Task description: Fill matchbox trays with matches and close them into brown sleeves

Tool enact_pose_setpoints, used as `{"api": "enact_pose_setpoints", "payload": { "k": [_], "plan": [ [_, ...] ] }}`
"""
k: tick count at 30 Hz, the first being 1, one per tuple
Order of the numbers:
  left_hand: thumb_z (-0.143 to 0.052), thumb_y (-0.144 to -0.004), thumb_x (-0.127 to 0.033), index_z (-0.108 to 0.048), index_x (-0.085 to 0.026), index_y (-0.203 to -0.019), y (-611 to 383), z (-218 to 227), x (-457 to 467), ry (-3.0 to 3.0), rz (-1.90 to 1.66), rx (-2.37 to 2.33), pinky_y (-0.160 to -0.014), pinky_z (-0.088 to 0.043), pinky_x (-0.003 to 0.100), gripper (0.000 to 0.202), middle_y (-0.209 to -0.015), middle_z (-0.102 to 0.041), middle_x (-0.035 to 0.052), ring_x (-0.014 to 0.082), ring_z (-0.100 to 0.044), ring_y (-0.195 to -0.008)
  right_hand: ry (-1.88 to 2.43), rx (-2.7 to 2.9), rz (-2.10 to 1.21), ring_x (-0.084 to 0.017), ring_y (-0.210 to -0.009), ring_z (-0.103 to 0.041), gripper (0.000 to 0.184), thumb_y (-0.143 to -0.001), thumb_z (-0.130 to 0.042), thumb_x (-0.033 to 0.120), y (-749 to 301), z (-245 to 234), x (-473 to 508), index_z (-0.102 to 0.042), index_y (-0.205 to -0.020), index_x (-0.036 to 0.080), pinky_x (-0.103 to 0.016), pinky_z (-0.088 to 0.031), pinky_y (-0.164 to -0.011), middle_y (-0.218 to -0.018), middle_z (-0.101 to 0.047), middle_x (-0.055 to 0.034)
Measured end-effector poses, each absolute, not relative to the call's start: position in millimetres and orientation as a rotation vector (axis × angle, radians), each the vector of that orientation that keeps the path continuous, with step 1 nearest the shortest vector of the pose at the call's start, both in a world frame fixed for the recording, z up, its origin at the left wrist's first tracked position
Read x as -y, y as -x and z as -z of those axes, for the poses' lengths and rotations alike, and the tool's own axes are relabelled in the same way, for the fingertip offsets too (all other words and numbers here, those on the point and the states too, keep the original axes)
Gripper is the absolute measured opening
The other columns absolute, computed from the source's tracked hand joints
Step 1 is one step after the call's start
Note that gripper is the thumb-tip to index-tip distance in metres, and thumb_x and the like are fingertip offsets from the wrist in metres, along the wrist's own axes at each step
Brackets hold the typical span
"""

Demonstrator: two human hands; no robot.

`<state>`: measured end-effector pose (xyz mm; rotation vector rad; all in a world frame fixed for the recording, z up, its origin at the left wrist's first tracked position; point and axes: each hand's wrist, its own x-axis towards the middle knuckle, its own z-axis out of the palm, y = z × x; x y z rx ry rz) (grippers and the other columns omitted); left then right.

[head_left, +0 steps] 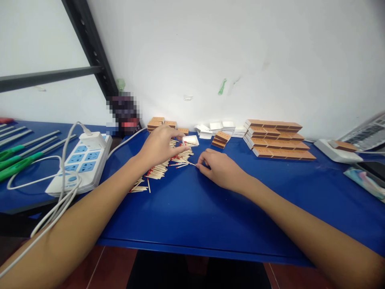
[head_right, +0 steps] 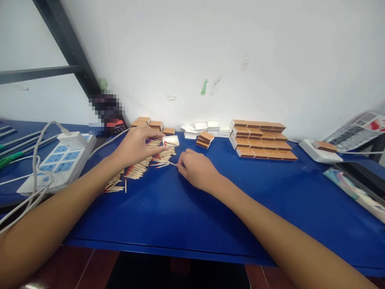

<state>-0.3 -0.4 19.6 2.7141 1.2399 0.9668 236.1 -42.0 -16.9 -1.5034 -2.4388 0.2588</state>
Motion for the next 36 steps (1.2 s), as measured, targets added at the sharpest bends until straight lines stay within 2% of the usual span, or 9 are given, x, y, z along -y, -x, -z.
{"api": "enact_pose_setpoints", "payload": {
  "k": [5, 10, 15, 19, 23, 28, 36],
  "plan": [
    [-0.085, -0.088, -0.040, -0.081, -0.022, -0.099, 0.8, -20.5, -0.4, -2.696, -0.985, -1.233, -0.077, -0.048, 0.039, 0.022, -0.090, -0.079, 0.0051, 0.0252, -0.065, -0.087, 1.474, 2.503, -0.220, -0.022, -0.082, -0.066, 0.013, -0.106, -0.054, 0.025, -235.5, 15.3, 45.8, -0.064, -0.099, 0.020, -0.033, -0.039, -0.065, -0.106, -0.068, -0.0103],
    [-0.086, -0.087, -0.036, -0.081, -0.021, -0.098, 0.3, -21.9, 1.1, -2.683, -0.984, -1.235, -0.078, -0.047, 0.039, 0.020, -0.091, -0.078, 0.0057, 0.0255, -0.065, -0.087, 1.482, 2.482, -0.246, -0.022, -0.085, -0.067, 0.011, -0.105, -0.061, 0.030, -232.9, 15.0, 47.0, -0.060, -0.098, 0.022, -0.032, -0.040, -0.067, -0.107, -0.068, -0.0086],
    [-0.085, -0.088, -0.038, -0.080, -0.022, -0.097, 0.6, -22.4, 1.2, -2.691, -0.974, -1.226, -0.077, -0.046, 0.038, 0.019, -0.090, -0.078, 0.0045, 0.0250, -0.064, -0.086, 1.462, 2.474, -0.244, -0.023, -0.086, -0.067, 0.009, -0.106, -0.058, 0.030, -238.6, 20.1, 40.2, -0.059, -0.102, 0.022, -0.033, -0.042, -0.068, -0.108, -0.068, -0.0094],
    [-0.085, -0.088, -0.040, -0.080, -0.023, -0.101, 1.4, -21.5, -0.3, -2.697, -0.989, -1.223, -0.080, -0.048, 0.039, 0.022, -0.094, -0.079, 0.0054, 0.0255, -0.066, -0.088, 1.441, 2.534, -0.233, -0.023, -0.086, -0.067, 0.013, -0.107, -0.053, 0.026, -247.0, 20.1, 33.9, -0.061, -0.099, 0.021, -0.034, -0.043, -0.069, -0.106, -0.070, -0.0098],
    [-0.083, -0.089, -0.037, -0.080, -0.023, -0.103, 1.2, -21.0, -0.2, -2.716, -0.993, -1.204, -0.078, -0.047, 0.039, 0.020, -0.091, -0.078, 0.0044, 0.0258, -0.066, -0.088, 1.402, 2.456, -0.146, -0.023, -0.087, -0.065, 0.013, -0.108, -0.051, 0.025, -245.1, 14.9, 34.1, -0.060, -0.101, 0.021, -0.034, -0.044, -0.073, -0.106, -0.068, -0.0104],
    [-0.082, -0.090, -0.035, -0.080, -0.022, -0.103, 0.8, -19.6, -0.6, -2.721, -1.025, -1.184, -0.078, -0.047, 0.038, 0.019, -0.092, -0.078, 0.0046, 0.0264, -0.066, -0.090, 1.206, 2.550, -0.303, -0.020, -0.089, -0.062, 0.008, -0.108, -0.055, 0.024, -220.5, 13.3, 43.8, -0.060, -0.103, 0.020, -0.033, -0.046, -0.079, -0.111, -0.066, -0.0084],
    [-0.082, -0.090, -0.035, -0.081, -0.024, -0.101, 1.1, -20.3, -0.8, -2.741, -0.995, -1.210, -0.076, -0.046, 0.038, 0.016, -0.090, -0.077, 0.0047, 0.0251, -0.064, -0.086, 1.260, 2.601, -0.267, -0.021, -0.092, -0.063, 0.008, -0.107, -0.056, 0.017, -210.1, 18.2, 44.4, -0.060, -0.102, 0.020, -0.031, -0.043, -0.076, -0.111, -0.066, -0.0086]
  ]
}}
